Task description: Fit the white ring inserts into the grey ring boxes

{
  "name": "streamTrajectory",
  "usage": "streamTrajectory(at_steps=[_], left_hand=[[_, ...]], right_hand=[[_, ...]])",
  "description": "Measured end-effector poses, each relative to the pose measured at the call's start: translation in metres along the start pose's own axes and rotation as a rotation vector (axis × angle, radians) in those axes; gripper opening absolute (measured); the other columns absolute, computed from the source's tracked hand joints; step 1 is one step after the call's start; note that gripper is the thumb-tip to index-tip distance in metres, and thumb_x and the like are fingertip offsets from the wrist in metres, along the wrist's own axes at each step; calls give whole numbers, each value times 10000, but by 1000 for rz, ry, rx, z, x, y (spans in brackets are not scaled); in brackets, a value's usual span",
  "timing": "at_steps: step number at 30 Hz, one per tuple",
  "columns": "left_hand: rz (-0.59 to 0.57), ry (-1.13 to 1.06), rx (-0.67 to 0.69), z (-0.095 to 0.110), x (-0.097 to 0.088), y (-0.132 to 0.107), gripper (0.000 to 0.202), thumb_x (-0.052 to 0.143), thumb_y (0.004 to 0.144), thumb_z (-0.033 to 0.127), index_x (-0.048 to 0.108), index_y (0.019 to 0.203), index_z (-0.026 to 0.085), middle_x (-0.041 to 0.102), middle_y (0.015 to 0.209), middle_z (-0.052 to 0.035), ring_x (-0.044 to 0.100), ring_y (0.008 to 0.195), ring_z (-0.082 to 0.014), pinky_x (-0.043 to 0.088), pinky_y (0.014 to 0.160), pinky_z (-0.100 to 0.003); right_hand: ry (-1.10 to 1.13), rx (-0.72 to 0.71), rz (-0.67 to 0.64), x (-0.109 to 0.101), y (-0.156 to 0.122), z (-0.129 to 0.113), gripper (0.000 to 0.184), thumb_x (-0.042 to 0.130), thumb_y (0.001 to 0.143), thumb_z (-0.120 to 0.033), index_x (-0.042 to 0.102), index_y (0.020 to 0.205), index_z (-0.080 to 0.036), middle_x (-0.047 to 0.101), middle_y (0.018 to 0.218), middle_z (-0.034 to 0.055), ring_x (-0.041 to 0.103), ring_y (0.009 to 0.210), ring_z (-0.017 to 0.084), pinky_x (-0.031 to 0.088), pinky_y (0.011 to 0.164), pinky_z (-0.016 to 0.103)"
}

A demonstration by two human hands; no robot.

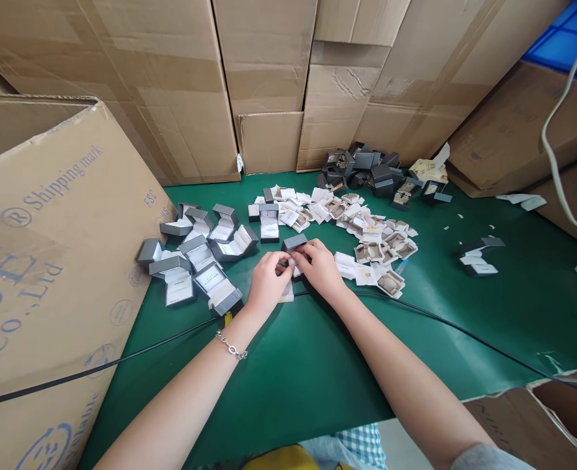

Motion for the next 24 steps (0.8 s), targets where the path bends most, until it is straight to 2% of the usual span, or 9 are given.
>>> streamTrajectory(at_steps=[6, 10, 19, 24], left_hand=[[-14, 35, 18, -4, 1, 1, 248, 553, 757, 194, 595, 1001, 207, 577, 977, -31, 582, 669, -72, 531, 726, -241], [14, 55, 35, -3, -1, 1, 244, 549, 762, 205, 592, 1002, 194, 542, 1040, -54, 580, 711, -83, 541, 730, -258], [-48, 79, -10, 1, 1, 2, 404, 463, 770, 139, 559, 1155, 212, 514, 1218, -69, 582, 955, -151, 533, 847, -301], [-56, 9, -41, -1, 0, 2, 442, 407, 730, 67, 569, 1121, 194, 539, 1180, -64, 596, 895, -123, 532, 835, -278]], right_hand=[[-43, -21, -19, 2, -3, -5, 162, 496, 849, -284, 610, 901, -182, 514, 951, 62, 549, 874, 181, 456, 774, 311], [-54, -36, -29, 4, -5, -8, 183, 510, 834, -277, 595, 960, -176, 499, 987, 70, 545, 909, 187, 456, 813, 319], [-61, 3, -24, 4, -6, -9, 247, 566, 799, -308, 577, 1009, -179, 481, 1021, 76, 554, 905, 193, 474, 825, 335], [-112, 11, -34, 4, -9, -10, 311, 587, 788, -318, 554, 1061, -175, 473, 1060, 86, 555, 919, 207, 482, 815, 346]])
Point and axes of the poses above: each hand's wrist, its own y-axis towards the middle knuckle, its own x-axis out of the palm, z = x × y, the point moved 5 cm from there along y, towards the middle knuckle
